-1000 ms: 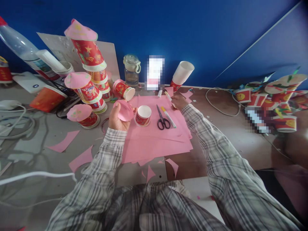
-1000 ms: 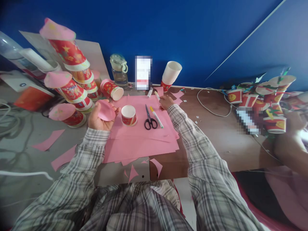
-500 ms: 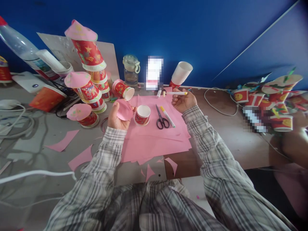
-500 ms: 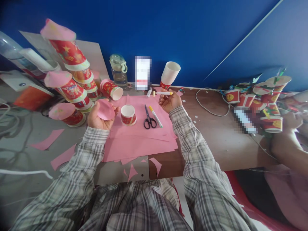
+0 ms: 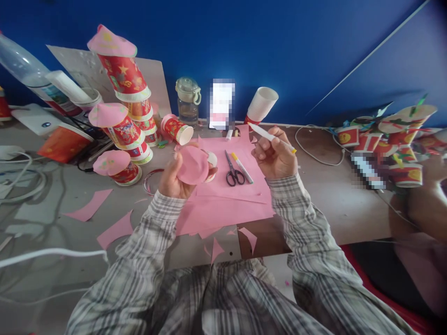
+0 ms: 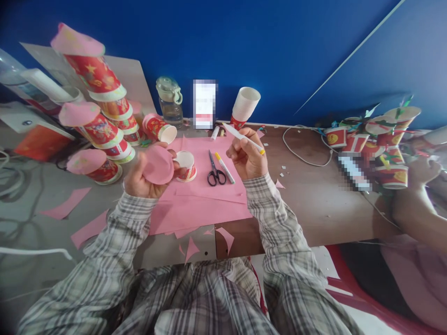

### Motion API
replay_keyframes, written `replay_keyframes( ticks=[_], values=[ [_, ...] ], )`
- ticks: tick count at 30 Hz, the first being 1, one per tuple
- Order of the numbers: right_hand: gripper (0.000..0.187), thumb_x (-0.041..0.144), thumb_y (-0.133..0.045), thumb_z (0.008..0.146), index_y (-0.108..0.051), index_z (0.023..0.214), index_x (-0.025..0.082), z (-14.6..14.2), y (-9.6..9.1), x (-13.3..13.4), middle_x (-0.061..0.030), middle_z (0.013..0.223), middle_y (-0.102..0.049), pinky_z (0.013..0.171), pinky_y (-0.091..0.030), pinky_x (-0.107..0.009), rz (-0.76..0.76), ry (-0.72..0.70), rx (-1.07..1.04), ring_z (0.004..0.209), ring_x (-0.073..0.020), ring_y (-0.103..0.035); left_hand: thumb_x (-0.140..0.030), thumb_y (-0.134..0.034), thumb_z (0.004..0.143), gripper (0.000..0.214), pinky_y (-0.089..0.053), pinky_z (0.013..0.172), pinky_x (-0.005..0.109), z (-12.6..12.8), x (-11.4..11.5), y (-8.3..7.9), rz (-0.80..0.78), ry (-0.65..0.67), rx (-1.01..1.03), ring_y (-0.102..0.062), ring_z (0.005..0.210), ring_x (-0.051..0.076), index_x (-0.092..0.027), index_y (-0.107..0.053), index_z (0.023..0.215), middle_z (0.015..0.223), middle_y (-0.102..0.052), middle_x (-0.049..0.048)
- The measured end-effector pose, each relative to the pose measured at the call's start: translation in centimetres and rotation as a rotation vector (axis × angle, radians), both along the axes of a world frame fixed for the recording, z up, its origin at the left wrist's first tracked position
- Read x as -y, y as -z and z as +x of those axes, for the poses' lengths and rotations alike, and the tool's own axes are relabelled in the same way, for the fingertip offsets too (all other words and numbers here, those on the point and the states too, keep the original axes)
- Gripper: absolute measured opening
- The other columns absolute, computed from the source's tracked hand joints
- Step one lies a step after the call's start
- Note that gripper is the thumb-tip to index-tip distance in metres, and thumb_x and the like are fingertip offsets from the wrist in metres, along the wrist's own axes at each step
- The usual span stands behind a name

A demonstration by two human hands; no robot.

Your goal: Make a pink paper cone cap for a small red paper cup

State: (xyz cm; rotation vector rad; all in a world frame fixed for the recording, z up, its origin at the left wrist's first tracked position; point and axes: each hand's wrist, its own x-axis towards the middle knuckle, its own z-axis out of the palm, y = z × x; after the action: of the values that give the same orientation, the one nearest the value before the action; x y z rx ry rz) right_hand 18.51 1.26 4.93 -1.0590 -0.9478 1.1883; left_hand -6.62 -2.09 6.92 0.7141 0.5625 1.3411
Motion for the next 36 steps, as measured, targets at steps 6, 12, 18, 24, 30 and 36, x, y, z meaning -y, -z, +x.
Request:
replay_keyframes(
  ticks=[6,12,18,24,30,36],
  values=[
    [0.038,0.054,-0.095,0.091,-0.067,0.106,0.032,0.1,2.9,0.0,0.0075,0.079,-0.058,0.069,-0.051,-0.032,0.141,-0.005,-0.003,0.065,-0.0118,-0.051,-0.044,-0.062,0.068,0.043,-0.054,0.067,0.049,2.7,1.5,1.2,-0.003,0.377,-0.045,-0.064,0.074,0.028,-0.021,-0.052,0.103,0.087,-0.061,0.0093],
    [0.052,0.069,-0.089,0.078,-0.072,0.109,0.031,1.7,6.5,-6.8,0.002,0.085,-0.071,0.091,-0.068,-0.049,0.085,0.029,0.558,0.082,-0.0242,-0.071,-0.047,-0.064,0.065,0.05,-0.05,0.064,0.036,3.8,1.8,2.8,-0.043,0.484,-0.166,-0.061,0.071,0.022,-0.016,-0.053,0.102,0.081,-0.06,0.0074],
    [0.036,0.055,-0.083,0.094,-0.085,0.115,0.026,3.0,7.2,-10.5,-0.0154,0.139,-0.091,0.131,-0.064,-0.059,0.034,-0.107,1.06,0.135,-0.0379,-0.081,-0.054,-0.067,0.057,0.058,-0.041,0.06,0.026,4.5,1.7,3.5,-0.053,0.471,-0.309,-0.052,0.07,0.016,-0.013,-0.056,0.097,0.08,-0.057,0.0059],
    [0.04,0.045,-0.073,0.104,-0.087,0.132,0.021,3.3,7.2,-11.9,-0.0188,0.148,-0.091,0.131,-0.064,-0.059,-0.022,-0.079,1.061,0.136,-0.0375,-0.082,-0.059,-0.064,0.056,0.062,-0.037,0.06,0.025,4.8,1.6,4.1,-0.057,0.493,-0.371,-0.049,0.068,0.014,-0.013,-0.056,0.098,0.077,-0.055,0.0035],
    [0.041,0.045,-0.075,0.108,-0.086,0.133,0.014,3.5,7.3,-13.7,-0.015,0.111,-0.093,0.115,-0.07,-0.05,-0.08,-0.095,1.017,0.104,-0.0281,-0.082,-0.061,-0.062,0.056,0.063,-0.038,0.061,0.027,4.9,1.5,4.6,-0.045,0.482,-0.432,-0.049,0.068,0.015,-0.014,-0.055,0.097,0.078,-0.054,0.0035],
    [0.038,0.043,-0.081,0.107,-0.088,0.134,0.018,4.2,7.8,-15.6,-0.0092,0.099,-0.087,0.113,-0.072,-0.054,-0.14,-0.097,0.932,0.093,-0.0261,-0.083,-0.063,-0.059,0.057,0.064,-0.039,0.063,0.029,4.8,1.3,4.8,-0.013,0.478,-0.479,-0.049,0.071,0.016,-0.014,-0.055,0.098,0.081,-0.055,0.0043]
  ],
)
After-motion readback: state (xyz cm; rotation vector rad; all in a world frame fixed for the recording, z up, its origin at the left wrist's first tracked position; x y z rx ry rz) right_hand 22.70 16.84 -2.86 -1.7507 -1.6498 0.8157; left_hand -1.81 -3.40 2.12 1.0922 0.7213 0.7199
